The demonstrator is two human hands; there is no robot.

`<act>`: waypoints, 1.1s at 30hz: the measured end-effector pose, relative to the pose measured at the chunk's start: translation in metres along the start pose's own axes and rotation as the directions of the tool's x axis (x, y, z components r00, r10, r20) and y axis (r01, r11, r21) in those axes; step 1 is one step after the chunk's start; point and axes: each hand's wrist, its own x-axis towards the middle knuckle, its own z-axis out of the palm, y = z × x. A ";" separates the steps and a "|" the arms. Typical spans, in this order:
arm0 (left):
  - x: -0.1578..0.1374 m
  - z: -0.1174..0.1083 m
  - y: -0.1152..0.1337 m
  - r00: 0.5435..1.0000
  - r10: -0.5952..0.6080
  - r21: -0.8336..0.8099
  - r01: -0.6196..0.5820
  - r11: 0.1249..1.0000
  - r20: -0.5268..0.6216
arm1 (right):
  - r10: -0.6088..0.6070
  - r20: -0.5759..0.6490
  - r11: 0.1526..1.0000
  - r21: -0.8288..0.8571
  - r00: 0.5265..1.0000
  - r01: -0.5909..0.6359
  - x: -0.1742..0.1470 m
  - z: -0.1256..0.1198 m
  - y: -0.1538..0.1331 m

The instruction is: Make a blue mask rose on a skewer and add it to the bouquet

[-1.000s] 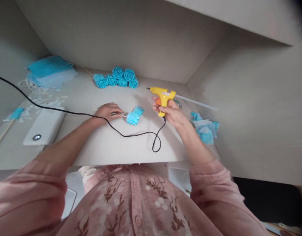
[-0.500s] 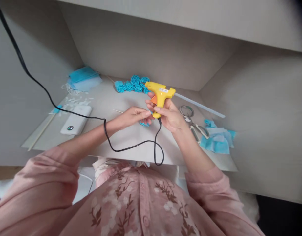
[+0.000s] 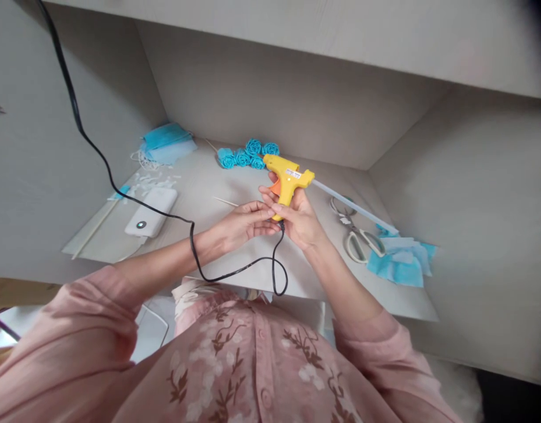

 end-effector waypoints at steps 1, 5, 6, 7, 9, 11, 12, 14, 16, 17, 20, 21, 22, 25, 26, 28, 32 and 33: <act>-0.001 0.001 0.000 1.000 0.009 -0.005 -0.009 1.000 -0.011 | -0.009 0.003 1.000 0.005 1.000 0.009 -0.001 0.001 0.001; -0.003 0.001 -0.001 0.998 0.028 0.011 -0.028 1.000 -0.061 | -0.016 0.046 1.000 -0.002 0.999 0.017 -0.002 0.002 0.001; -0.003 0.002 0.000 0.997 0.034 0.021 -0.033 0.999 -0.068 | -0.013 0.056 1.000 -0.010 0.998 0.014 -0.001 0.002 0.000; -0.003 0.002 0.000 0.996 0.044 0.030 -0.042 0.999 -0.073 | -0.011 0.065 1.000 -0.015 0.998 0.012 -0.001 0.002 -0.001; -0.004 0.004 0.001 0.994 0.076 0.042 -0.072 0.996 -0.081 | -0.007 0.081 1.000 -0.011 0.997 0.008 0.001 0.002 -0.002; -0.005 0.008 0.001 0.990 0.111 0.044 -0.107 0.993 -0.093 | -0.010 0.092 1.000 0.007 0.996 0.009 0.001 0.004 -0.003; -0.006 0.010 0.001 0.987 0.123 0.041 -0.120 0.992 -0.101 | -0.016 0.091 1.000 0.017 0.996 0.014 0.001 0.005 -0.004; -0.006 0.014 0.000 0.984 0.136 0.031 -0.133 0.991 -0.114 | -0.033 0.075 0.999 0.027 0.997 0.031 0.001 0.007 -0.003; -0.006 0.016 -0.001 0.984 0.141 0.026 -0.139 0.990 -0.108 | -0.046 0.052 0.999 0.026 0.998 0.044 0.000 0.008 -0.002; -0.006 0.017 -0.002 0.985 0.139 0.028 -0.137 0.990 -0.098 | -0.047 0.045 0.999 0.023 0.998 0.046 -0.001 0.008 -0.002; -0.006 0.018 -0.005 0.989 0.125 0.040 -0.122 0.992 -0.081 | -0.052 0.046 0.998 0.023 0.998 0.051 -0.001 0.006 0.000; -0.006 0.017 -0.006 0.989 0.122 0.046 -0.118 0.992 -0.083 | -0.052 0.050 0.998 0.024 0.997 0.051 -0.001 0.004 0.000; -0.006 0.017 -0.006 0.989 0.122 0.052 -0.118 0.992 -0.086 | -0.052 0.053 0.998 0.021 0.997 0.051 0.000 0.003 0.001; -0.005 0.016 -0.006 0.985 0.143 0.070 -0.137 0.988 -0.093 | -0.043 0.049 0.999 0.003 0.998 0.043 0.001 -0.001 0.003; -0.005 0.016 -0.004 0.983 0.156 0.081 -0.148 0.986 -0.095 | -0.035 0.044 0.999 -0.005 0.998 0.035 0.001 -0.003 0.004; -0.006 0.018 -0.002 0.976 0.192 0.105 -0.182 0.978 -0.102 | -0.013 0.029 1.000 -0.016 0.999 0.013 -0.002 -0.004 0.007; -0.005 0.021 0.000 0.965 0.229 0.128 -0.213 0.969 -0.128 | 0.014 -0.006 1.000 -0.004 1.000 -0.014 -0.010 -0.001 0.013; -0.005 0.022 -0.002 0.965 0.225 0.122 -0.209 0.970 -0.136 | 0.019 -0.011 1.000 0.001 1.000 -0.019 -0.011 -0.001 0.013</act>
